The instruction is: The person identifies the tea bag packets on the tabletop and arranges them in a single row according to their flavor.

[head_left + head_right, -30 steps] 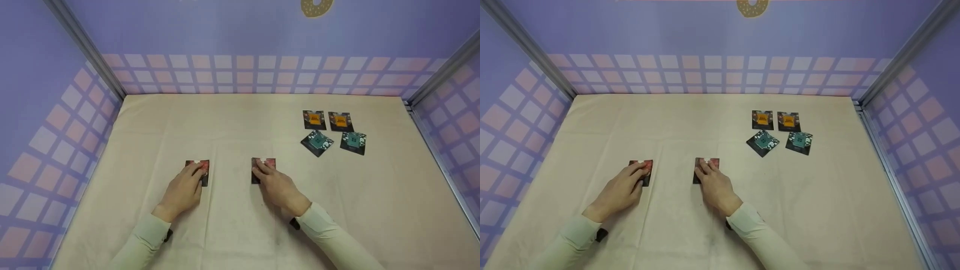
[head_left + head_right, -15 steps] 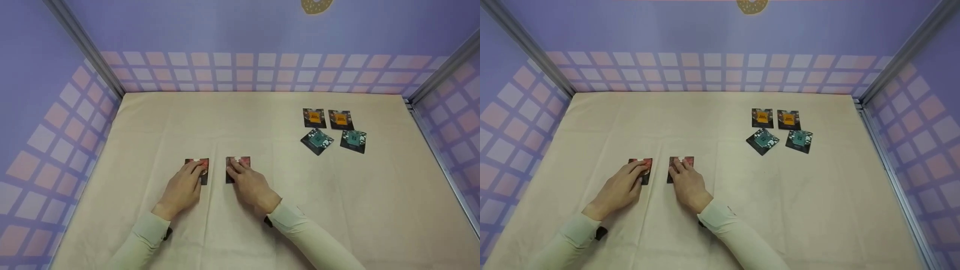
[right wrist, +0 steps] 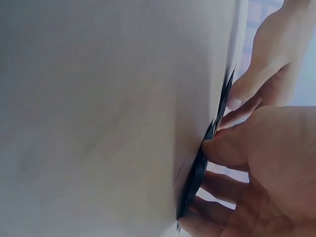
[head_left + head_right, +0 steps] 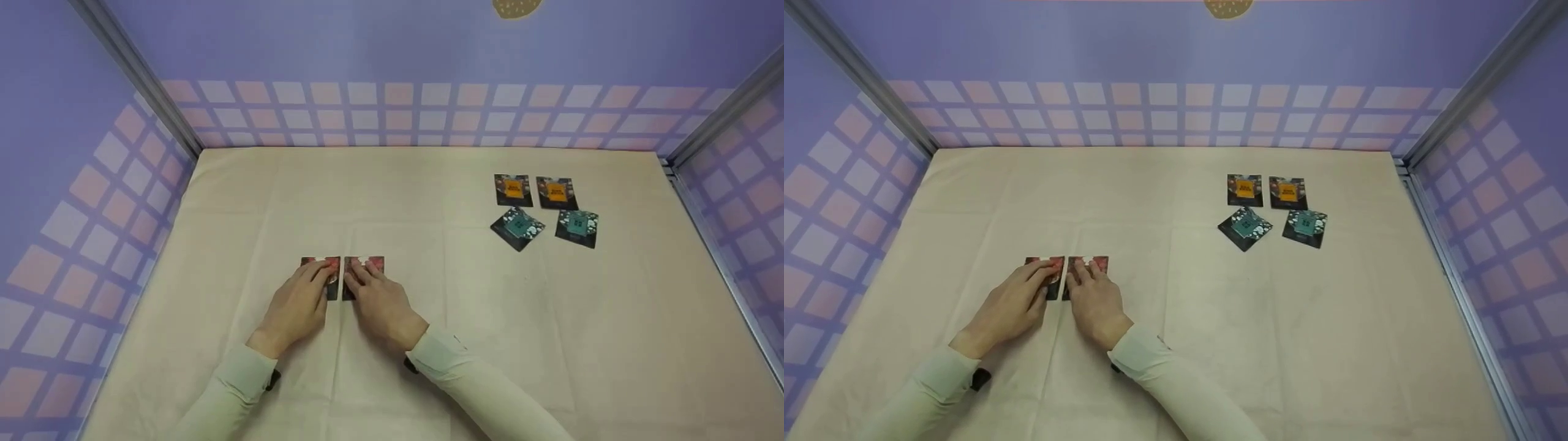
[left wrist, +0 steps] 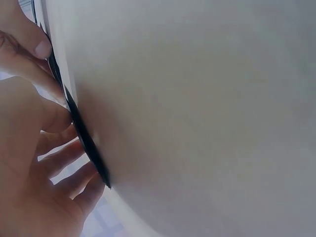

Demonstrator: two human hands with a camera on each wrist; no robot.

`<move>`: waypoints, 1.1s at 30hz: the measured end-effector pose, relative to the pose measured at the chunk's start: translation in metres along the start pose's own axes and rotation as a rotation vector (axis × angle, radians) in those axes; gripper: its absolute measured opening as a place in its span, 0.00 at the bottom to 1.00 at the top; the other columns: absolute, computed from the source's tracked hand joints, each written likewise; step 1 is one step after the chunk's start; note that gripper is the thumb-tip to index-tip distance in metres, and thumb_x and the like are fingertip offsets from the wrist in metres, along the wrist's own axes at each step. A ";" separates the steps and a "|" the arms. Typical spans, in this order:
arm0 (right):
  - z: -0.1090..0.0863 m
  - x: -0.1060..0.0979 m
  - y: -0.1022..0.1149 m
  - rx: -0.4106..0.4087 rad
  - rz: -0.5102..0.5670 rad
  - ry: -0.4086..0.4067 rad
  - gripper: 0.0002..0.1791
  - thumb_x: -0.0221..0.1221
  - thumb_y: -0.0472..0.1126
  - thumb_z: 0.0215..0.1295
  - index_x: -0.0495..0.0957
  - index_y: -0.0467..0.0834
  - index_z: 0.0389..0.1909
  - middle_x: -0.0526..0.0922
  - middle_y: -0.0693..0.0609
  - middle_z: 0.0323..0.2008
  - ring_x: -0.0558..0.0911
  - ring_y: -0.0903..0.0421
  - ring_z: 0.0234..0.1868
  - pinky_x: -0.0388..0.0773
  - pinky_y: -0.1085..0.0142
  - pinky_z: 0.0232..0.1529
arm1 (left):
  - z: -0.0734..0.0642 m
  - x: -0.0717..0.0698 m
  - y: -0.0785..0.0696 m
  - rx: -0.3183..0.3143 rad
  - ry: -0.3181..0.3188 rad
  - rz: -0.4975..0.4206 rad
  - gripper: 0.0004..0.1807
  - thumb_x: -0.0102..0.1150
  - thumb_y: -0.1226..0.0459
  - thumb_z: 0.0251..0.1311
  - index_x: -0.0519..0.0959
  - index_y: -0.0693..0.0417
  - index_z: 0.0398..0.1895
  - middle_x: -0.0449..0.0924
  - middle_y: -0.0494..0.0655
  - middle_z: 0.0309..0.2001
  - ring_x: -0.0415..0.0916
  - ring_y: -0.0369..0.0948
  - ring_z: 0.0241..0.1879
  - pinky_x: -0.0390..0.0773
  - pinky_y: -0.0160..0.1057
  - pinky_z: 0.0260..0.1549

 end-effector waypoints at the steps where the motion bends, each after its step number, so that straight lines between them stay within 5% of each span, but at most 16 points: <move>1: 0.001 0.000 0.002 0.002 -0.003 0.002 0.30 0.54 0.37 0.82 0.67 0.51 0.82 0.61 0.52 0.84 0.65 0.51 0.82 0.79 0.59 0.70 | 0.000 0.000 0.000 0.000 0.006 0.003 0.20 0.54 0.70 0.75 0.79 0.65 0.66 0.79 0.62 0.67 0.74 0.60 0.71 0.75 0.58 0.71; 11: 0.005 0.000 0.010 0.008 -0.067 0.002 0.30 0.54 0.38 0.82 0.67 0.51 0.81 0.62 0.52 0.83 0.66 0.51 0.82 0.74 0.62 0.74 | 0.002 0.003 0.001 -0.024 0.062 0.037 0.22 0.55 0.67 0.75 0.77 0.66 0.68 0.78 0.62 0.69 0.73 0.60 0.72 0.75 0.59 0.71; 22: 0.005 0.001 0.011 -0.002 -0.082 0.043 0.34 0.57 0.39 0.80 0.63 0.51 0.84 0.58 0.51 0.85 0.62 0.51 0.84 0.67 0.63 0.79 | 0.000 0.005 0.000 -0.013 0.046 0.073 0.21 0.56 0.68 0.74 0.78 0.66 0.67 0.78 0.61 0.68 0.74 0.59 0.70 0.79 0.61 0.65; 33: 0.000 -0.006 -0.007 -0.032 -0.041 -0.054 0.33 0.57 0.38 0.79 0.66 0.51 0.82 0.65 0.51 0.82 0.67 0.49 0.81 0.69 0.57 0.79 | 0.002 0.004 -0.002 -0.031 0.061 0.079 0.23 0.54 0.68 0.75 0.77 0.66 0.70 0.78 0.61 0.69 0.74 0.59 0.71 0.78 0.59 0.68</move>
Point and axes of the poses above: each hand's wrist, its own z-axis towards the middle knuckle, its own x-axis out of the palm, y = z × x, the point moved 6 cm from there along z, towards the middle knuckle
